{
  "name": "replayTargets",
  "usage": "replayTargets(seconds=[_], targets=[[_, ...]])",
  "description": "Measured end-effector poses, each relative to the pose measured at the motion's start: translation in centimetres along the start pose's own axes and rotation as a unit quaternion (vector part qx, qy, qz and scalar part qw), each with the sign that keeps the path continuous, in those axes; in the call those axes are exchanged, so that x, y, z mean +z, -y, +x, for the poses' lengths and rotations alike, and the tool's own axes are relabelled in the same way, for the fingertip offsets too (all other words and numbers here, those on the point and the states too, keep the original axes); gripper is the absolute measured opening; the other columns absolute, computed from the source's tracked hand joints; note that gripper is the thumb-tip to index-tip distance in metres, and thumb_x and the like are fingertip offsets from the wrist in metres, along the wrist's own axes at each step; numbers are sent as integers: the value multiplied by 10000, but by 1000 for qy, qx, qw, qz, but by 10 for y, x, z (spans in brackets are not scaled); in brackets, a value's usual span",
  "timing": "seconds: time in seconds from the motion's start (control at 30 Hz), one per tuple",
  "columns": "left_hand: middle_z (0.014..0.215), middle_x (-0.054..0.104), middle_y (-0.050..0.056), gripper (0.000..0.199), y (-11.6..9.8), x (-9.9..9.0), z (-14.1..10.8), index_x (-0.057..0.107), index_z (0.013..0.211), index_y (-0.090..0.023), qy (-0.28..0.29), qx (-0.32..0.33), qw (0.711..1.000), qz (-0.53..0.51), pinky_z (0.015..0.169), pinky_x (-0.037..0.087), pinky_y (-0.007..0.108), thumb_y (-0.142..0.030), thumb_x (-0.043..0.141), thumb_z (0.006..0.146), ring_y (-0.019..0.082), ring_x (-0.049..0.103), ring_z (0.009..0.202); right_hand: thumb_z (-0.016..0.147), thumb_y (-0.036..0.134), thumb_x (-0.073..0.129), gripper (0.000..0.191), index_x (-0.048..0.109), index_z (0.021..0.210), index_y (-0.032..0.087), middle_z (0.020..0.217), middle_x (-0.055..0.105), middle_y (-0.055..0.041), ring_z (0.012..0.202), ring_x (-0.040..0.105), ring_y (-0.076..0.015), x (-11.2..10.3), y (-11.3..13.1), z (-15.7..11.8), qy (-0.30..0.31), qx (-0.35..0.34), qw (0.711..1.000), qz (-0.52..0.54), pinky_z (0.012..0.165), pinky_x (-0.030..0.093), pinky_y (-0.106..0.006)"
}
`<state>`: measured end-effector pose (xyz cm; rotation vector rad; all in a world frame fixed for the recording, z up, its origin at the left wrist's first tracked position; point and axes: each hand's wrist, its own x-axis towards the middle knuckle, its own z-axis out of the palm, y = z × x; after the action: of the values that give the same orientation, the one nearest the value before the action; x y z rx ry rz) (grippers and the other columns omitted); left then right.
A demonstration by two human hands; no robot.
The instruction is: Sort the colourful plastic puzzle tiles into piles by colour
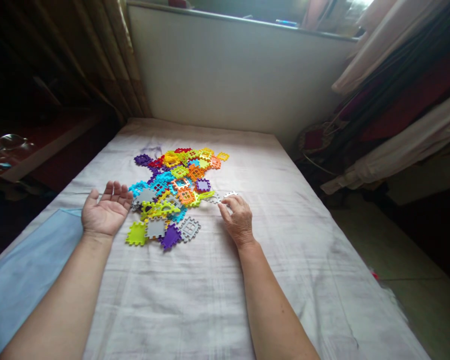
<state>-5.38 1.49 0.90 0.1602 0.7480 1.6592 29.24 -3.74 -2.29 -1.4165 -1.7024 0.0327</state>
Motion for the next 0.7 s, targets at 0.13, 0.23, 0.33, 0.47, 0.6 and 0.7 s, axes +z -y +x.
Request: replayTargets(seconds=[0.13,0.23,0.33,0.47,0.6,0.7], targets=[[878,758,33,343,0,0,0,657,921,-190,3,1,1000,-2,750,609,358,-398,390,976,180,729,850,860,340,603,165,634,739,233,825,683,-39,780,640,-188,-11,-9,1,18,8,1000,6,770,507,-325],[866,756,31,344,0,0,0,653,916,-188,0,-2,1000,-4,740,610,356,-400,389,977,181,730,844,848,344,602,161,628,733,235,798,677,-30,775,637,-185,-22,-16,5,-27,14,999,9,777,512,-325],[867,756,31,332,0,0,0,653,921,-193,3,-3,1000,-3,747,608,353,-403,402,974,180,730,848,840,361,595,167,619,738,232,770,667,-27,746,624,-182,-29,-21,7,-84,30,996,-4,756,515,-323],[890,758,35,309,0,-1,1,656,926,-198,8,-1,1000,1,775,605,358,-403,428,966,181,730,862,843,416,571,215,622,751,228,762,662,-31,731,607,-182,-31,-31,6,-104,61,992,-32,740,508,-320],[879,758,33,307,-1,-1,2,658,919,-200,7,-1,1000,5,762,606,351,-412,440,961,179,731,849,852,453,546,271,629,742,220,763,657,-47,733,599,-190,-28,-41,1,-117,120,982,-92,740,489,-319],[866,758,33,332,-2,0,1,659,914,-198,6,-4,1000,5,748,608,351,-410,410,970,180,732,840,845,461,542,285,648,751,213,777,659,-61,736,595,-205,-25,-48,-3,-103,166,973,-126,734,477,-328]])
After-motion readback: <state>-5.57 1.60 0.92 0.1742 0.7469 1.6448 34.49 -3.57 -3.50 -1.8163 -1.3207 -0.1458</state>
